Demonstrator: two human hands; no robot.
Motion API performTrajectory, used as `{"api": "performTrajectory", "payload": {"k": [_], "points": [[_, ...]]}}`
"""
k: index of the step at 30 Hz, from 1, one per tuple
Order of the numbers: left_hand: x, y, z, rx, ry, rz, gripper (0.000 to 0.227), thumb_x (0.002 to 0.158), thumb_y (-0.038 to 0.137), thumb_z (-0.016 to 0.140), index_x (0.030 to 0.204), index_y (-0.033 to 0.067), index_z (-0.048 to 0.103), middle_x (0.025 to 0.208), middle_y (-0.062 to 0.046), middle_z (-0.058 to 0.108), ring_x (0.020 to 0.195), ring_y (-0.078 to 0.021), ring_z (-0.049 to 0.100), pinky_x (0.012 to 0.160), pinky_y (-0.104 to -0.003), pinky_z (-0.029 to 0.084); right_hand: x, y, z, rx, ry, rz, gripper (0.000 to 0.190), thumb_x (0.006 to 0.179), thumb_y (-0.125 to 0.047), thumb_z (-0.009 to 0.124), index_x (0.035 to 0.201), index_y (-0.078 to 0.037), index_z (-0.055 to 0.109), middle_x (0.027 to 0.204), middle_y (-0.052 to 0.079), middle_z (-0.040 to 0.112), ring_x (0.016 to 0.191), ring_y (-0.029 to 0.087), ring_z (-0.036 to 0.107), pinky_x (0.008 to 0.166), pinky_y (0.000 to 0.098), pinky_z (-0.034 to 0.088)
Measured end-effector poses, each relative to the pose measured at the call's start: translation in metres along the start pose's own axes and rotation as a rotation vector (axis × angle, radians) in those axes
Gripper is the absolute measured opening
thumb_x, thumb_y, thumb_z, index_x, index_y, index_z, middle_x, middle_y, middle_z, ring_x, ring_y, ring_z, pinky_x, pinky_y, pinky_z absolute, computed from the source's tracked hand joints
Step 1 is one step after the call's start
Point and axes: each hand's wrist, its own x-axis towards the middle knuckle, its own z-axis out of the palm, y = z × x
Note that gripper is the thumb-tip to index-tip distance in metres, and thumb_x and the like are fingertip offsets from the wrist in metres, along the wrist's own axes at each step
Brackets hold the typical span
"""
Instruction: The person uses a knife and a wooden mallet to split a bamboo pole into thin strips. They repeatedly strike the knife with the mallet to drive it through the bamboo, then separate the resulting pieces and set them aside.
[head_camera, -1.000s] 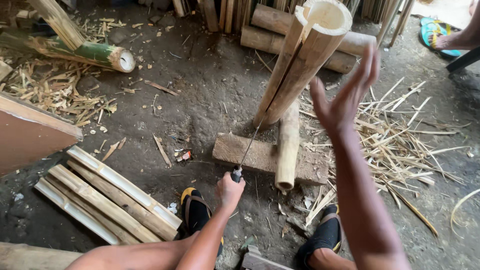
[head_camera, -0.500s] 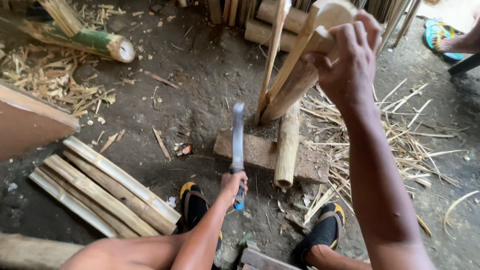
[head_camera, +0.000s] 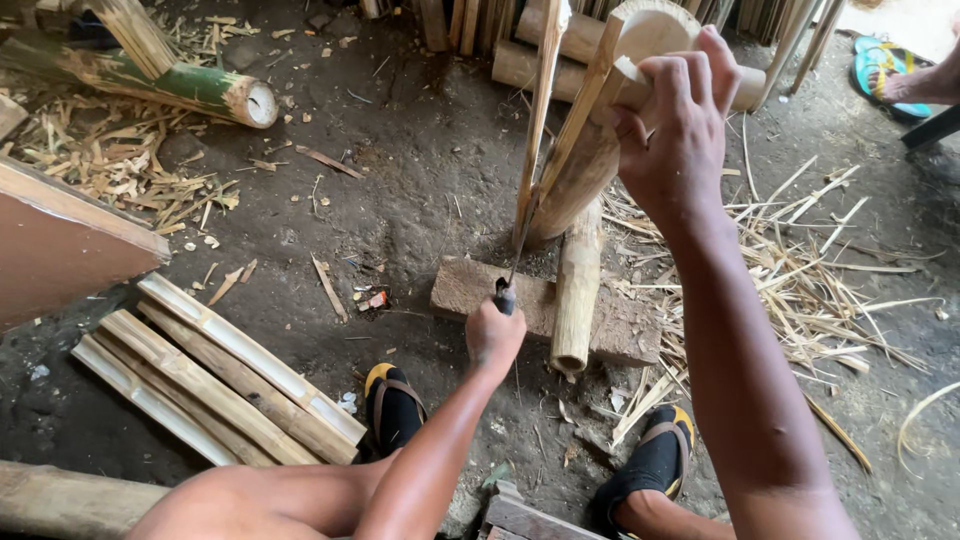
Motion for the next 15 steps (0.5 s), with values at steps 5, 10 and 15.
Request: {"api": "performTrajectory", "payload": {"k": [5,10,15], "points": [[0.032,-0.004,0.018,0.108,-0.148,-0.264,0.021,0.077,0.020,0.074,0.087,0.0015,0.074,0.093,-0.023,0.074,0.089,-0.0366,0.073,0.081,-0.045,0.060,-0.003,-0.002,0.000,-0.010,0.006,0.026,0.041,0.091,-0.006,0.087,0.118,-0.005,0.057,0.134,0.014,0.060,0.151,0.041,0.034,0.126,0.0573,0.036],[0.045,-0.030,0.044,-0.105,-0.260,-0.374,0.016,0.074,0.014,0.072,0.081,0.0001,0.072,0.078,-0.015,0.073,0.068,-0.0264,0.074,0.063,-0.040,0.061,-0.016,0.007,-0.009,-0.022,-0.013,0.079,0.041,0.090,-0.008,0.089,0.116,-0.004,0.058,0.130,0.016,0.062,0.145,0.044,0.036,0.119,0.0576,0.040],[0.076,-0.030,0.042,-0.783,-0.693,-0.601,0.024,0.077,0.016,0.077,0.069,0.0090,0.055,0.057,-0.006,0.057,0.042,-0.0184,0.055,0.039,-0.034,0.046,-0.006,0.012,-0.019,-0.017,0.018,0.071,0.038,0.090,-0.006,0.089,0.112,-0.004,0.059,0.125,0.014,0.064,0.148,0.044,0.040,0.122,0.0547,0.040]]}}
